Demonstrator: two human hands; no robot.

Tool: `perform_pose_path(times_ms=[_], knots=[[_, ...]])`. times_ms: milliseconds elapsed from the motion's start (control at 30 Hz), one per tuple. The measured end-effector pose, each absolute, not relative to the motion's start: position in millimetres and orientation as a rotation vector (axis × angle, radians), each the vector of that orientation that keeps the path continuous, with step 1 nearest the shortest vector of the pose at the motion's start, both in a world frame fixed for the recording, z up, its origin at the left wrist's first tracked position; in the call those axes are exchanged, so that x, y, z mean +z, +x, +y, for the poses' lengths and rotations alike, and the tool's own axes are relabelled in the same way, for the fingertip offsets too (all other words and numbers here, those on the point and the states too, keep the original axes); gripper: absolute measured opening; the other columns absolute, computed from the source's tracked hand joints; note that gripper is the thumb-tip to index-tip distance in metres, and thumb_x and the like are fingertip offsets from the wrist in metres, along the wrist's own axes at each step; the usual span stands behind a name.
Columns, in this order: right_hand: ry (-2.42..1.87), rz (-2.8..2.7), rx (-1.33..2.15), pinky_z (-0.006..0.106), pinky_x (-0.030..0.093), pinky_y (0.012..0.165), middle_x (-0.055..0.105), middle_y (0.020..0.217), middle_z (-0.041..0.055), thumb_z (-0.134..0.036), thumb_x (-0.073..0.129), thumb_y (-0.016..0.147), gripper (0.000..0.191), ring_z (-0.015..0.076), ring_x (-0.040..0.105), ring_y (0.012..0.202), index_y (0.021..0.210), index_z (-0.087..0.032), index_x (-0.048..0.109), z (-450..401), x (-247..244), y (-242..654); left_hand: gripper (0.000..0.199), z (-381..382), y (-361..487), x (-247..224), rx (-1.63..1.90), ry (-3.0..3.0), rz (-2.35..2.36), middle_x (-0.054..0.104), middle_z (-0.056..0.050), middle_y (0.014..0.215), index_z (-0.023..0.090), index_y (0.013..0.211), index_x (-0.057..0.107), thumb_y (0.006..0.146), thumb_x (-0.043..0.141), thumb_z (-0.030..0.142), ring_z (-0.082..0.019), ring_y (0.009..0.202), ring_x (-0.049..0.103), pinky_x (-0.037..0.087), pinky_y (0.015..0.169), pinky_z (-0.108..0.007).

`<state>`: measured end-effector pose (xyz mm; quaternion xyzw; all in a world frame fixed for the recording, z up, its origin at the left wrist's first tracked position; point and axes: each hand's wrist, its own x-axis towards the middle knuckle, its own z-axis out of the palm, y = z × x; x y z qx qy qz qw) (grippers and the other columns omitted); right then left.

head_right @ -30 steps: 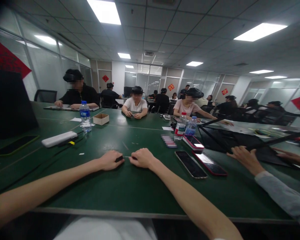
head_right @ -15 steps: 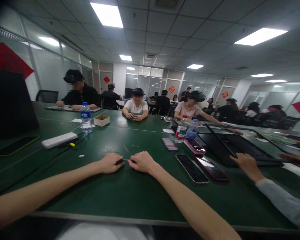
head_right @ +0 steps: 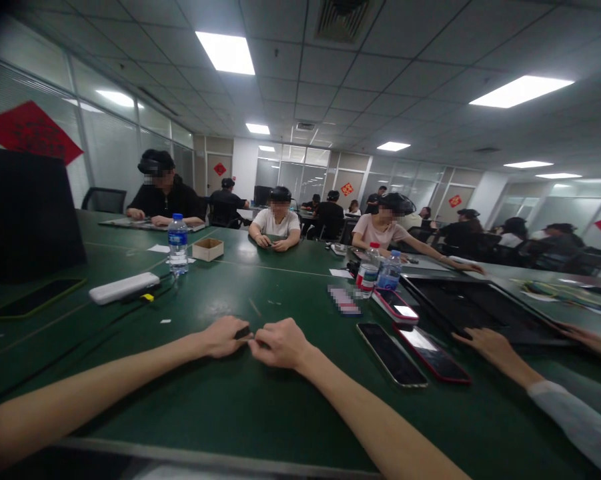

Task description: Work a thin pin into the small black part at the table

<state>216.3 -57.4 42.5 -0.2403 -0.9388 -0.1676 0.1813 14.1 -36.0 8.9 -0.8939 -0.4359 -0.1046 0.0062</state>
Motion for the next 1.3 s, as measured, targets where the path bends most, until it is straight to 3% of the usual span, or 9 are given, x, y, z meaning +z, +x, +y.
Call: perform_pose_path(times_ms=[100,367,1300], knots=[[-0.586,-2.663,-0.452,0.022,0.027,0.049,0.061,0.061,0.0007,-0.035,0.042,0.087,0.032,0.0079,0.047,0.05,0.072,-0.018,0.065,-57,42,213,0.034,-36,14,9,-0.295,-2.797,-1.335,0.067,-0.009,0.081,0.017,0.082,0.06,0.087,0.039,0.043,-0.023,0.077,0.063,0.043,0.063,-0.029],[-0.936,-2.713,-0.469,0.02,0.027,0.05,0.062,0.065,0.0029,-0.038,0.037,0.09,0.04,0.0078,0.048,0.051,0.072,-0.016,0.065,-40,49,236,0.038,-41,14,11,-0.332,-2.787,-1.299,0.066,-0.01,0.082,0.017,0.085,0.061,0.089,0.036,0.044,-0.022,0.075,0.062,0.044,0.066,-0.03],[-1.062,-2.765,-0.46,0.022,0.029,0.053,0.066,0.072,0.0052,-0.042,0.034,0.092,0.044,0.0103,0.054,0.056,0.077,-0.016,0.066,-50,45,222,0.038,-43,13,15,-0.323,-2.802,-1.313,0.066,-0.01,0.082,0.016,0.085,0.061,0.089,0.036,0.043,-0.021,0.076,0.061,0.043,0.067,-0.03]])
